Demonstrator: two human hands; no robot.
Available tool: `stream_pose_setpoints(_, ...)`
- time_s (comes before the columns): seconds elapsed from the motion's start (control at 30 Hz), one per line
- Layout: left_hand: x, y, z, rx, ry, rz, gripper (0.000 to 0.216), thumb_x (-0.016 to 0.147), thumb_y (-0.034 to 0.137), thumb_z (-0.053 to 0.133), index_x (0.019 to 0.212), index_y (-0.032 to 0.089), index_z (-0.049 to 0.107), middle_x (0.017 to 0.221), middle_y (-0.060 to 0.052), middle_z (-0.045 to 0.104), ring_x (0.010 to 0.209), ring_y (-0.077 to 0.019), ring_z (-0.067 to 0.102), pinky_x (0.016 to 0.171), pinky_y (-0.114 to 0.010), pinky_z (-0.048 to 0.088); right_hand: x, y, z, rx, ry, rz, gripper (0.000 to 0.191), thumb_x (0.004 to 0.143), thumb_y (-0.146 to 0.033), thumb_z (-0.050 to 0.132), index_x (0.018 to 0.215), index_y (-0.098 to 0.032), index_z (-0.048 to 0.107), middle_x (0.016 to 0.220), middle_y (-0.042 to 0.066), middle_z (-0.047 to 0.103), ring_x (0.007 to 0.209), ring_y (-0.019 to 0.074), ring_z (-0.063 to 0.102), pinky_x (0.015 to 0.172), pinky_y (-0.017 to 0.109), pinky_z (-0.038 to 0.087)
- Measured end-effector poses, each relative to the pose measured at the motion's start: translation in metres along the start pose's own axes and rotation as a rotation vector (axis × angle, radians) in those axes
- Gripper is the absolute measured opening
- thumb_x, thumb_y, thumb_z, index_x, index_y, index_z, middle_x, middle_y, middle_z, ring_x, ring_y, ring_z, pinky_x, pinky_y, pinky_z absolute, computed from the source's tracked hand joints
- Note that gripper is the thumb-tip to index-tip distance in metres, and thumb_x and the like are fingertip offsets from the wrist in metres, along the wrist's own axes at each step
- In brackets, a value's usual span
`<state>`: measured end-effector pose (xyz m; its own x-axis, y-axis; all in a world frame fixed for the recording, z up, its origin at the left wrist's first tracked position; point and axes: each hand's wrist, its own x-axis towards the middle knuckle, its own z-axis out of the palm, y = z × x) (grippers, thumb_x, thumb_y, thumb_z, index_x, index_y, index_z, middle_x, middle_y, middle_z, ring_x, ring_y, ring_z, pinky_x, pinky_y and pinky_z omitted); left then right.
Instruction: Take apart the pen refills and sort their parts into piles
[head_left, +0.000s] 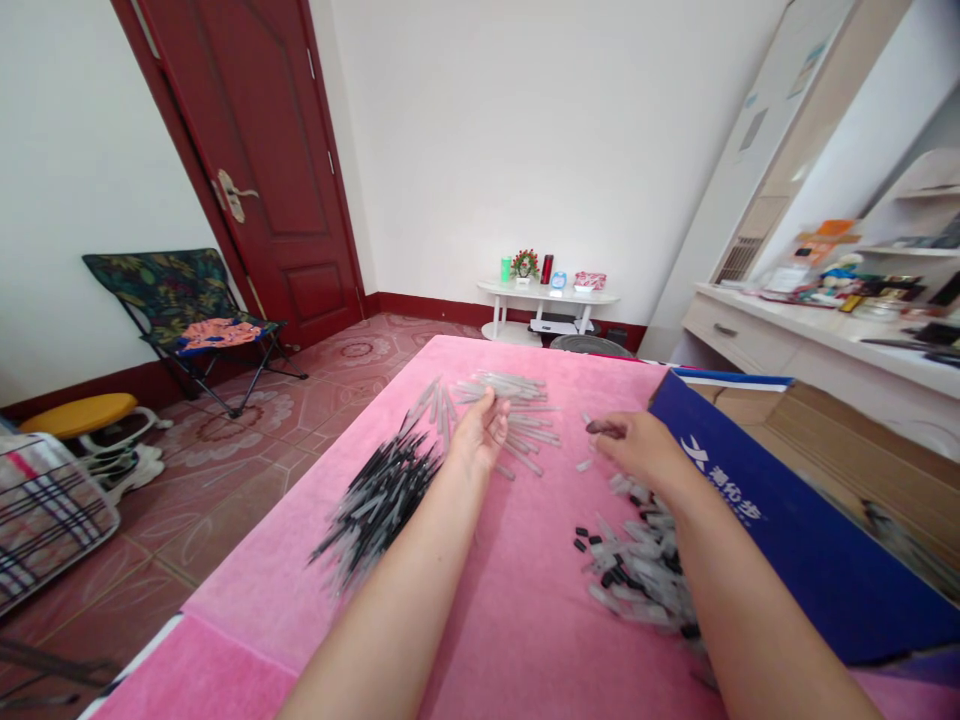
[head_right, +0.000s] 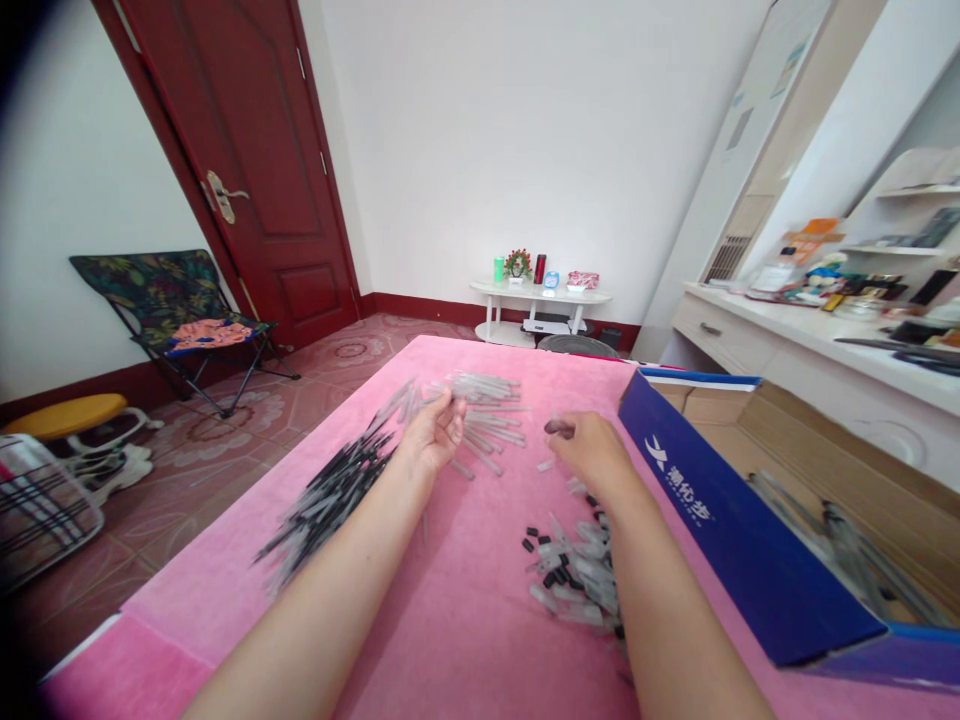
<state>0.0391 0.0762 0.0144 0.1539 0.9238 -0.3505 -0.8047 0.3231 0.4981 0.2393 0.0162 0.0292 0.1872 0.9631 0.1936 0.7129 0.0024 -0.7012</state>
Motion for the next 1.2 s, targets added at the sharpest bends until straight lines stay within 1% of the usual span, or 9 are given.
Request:
stream_pose_setpoints(0.07,0.001,-0.008,0.000,0.028,-0.011,-0.003,0.010,0.068,0.018,0.065,0.072,0.011,0.059,0.057,-0.003,0.063,0.046,-0.0098,0.060,0.036,-0.013,0.043,0.001,-0.011,0.003,0.275,0.128,-0.009,0.022,0.062,-0.026,0.060,0.080,-0.015,0.066,0.072,0.006,0.067,0.063,0.0155,0.061,0.053,0.023,0.047)
stream_pose_setpoints(0.1,0.001,-0.012,0.000,0.039,-0.015,-0.006,0.012,0.067,0.018,0.066,0.072,0.010,0.059,0.058,-0.003,0.063,0.047,-0.0103,0.060,0.036,-0.013,0.043,0.000,-0.016,0.005,0.415,0.151,-0.005,0.026,0.062,-0.028,0.061,0.084,-0.014,0.065,0.075,0.006,0.067,0.065,0.0156,0.061,0.054,0.024,0.048)
stream_pose_setpoints(0.17,0.001,-0.019,0.000,0.064,-0.025,-0.013,0.014,0.065,0.019,0.067,0.073,0.010,0.059,0.059,-0.004,0.064,0.048,-0.0109,0.061,0.036,-0.013,0.043,-0.004,-0.026,0.011,0.628,0.130,0.004,0.032,0.060,-0.029,0.064,0.087,-0.013,0.063,0.077,0.006,0.066,0.066,0.0151,0.062,0.057,0.026,0.050)
stream_pose_setpoints(0.23,-0.001,-0.024,0.000,0.093,-0.035,-0.018,0.016,0.065,0.020,0.068,0.073,0.010,0.058,0.060,-0.005,0.064,0.049,-0.0109,0.061,0.037,-0.013,0.043,-0.007,-0.033,0.017,0.699,0.083,0.002,0.032,0.057,-0.028,0.067,0.085,-0.013,0.062,0.075,0.005,0.066,0.066,0.0151,0.062,0.059,0.027,0.051)
stream_pose_setpoints(0.47,-0.006,-0.031,0.002,0.163,-0.054,0.002,0.024,0.061,0.023,0.071,0.075,0.012,0.057,0.063,-0.004,0.065,0.052,-0.0110,0.062,0.039,-0.013,0.044,-0.006,-0.034,0.025,0.578,0.087,-0.053,0.029,0.057,-0.028,0.067,0.080,-0.011,0.061,0.072,0.006,0.064,0.063,0.0147,0.060,0.056,0.027,0.051)
stream_pose_setpoints(0.8,-0.005,-0.036,0.000,0.194,-0.100,0.061,0.024,0.059,0.024,0.072,0.071,0.013,0.056,0.067,-0.004,0.065,0.054,-0.0114,0.062,0.038,-0.013,0.043,-0.004,-0.030,0.027,0.563,0.102,-0.078,0.027,0.057,-0.027,0.067,0.079,-0.011,0.061,0.071,0.006,0.065,0.060,0.0143,0.060,0.056,0.026,0.050)
stream_pose_setpoints(1.03,-0.018,-0.035,0.013,0.247,-0.175,0.163,0.019,0.061,0.022,0.071,0.072,0.012,0.059,0.066,-0.004,0.064,0.055,-0.0111,0.062,0.037,-0.012,0.040,-0.006,-0.035,0.018,0.497,0.158,-0.041,0.021,0.063,-0.031,0.064,0.073,-0.012,0.061,0.060,0.003,0.062,0.052,0.0124,0.059,0.050,0.023,0.048)
stream_pose_setpoints(1.1,-0.024,-0.037,0.018,0.229,-0.205,0.170,0.017,0.063,0.020,0.069,0.073,0.012,0.059,0.067,-0.004,0.063,0.057,-0.0110,0.062,0.039,-0.012,0.040,-0.007,-0.034,0.013,0.455,0.159,-0.046,0.024,0.067,-0.036,0.061,0.067,-0.012,0.059,0.055,0.002,0.060,0.045,0.0101,0.055,0.044,0.020,0.046)
stream_pose_setpoints(1.2,-0.033,-0.040,0.024,0.203,-0.258,0.156,0.016,0.064,0.019,0.068,0.076,0.012,0.061,0.069,-0.004,0.064,0.059,-0.0114,0.062,0.044,-0.014,0.041,-0.007,-0.032,0.004,0.397,0.144,-0.053,0.038,0.072,-0.047,0.053,0.057,-0.012,0.056,0.047,0.002,0.055,0.036,0.0070,0.047,0.036,0.017,0.038)
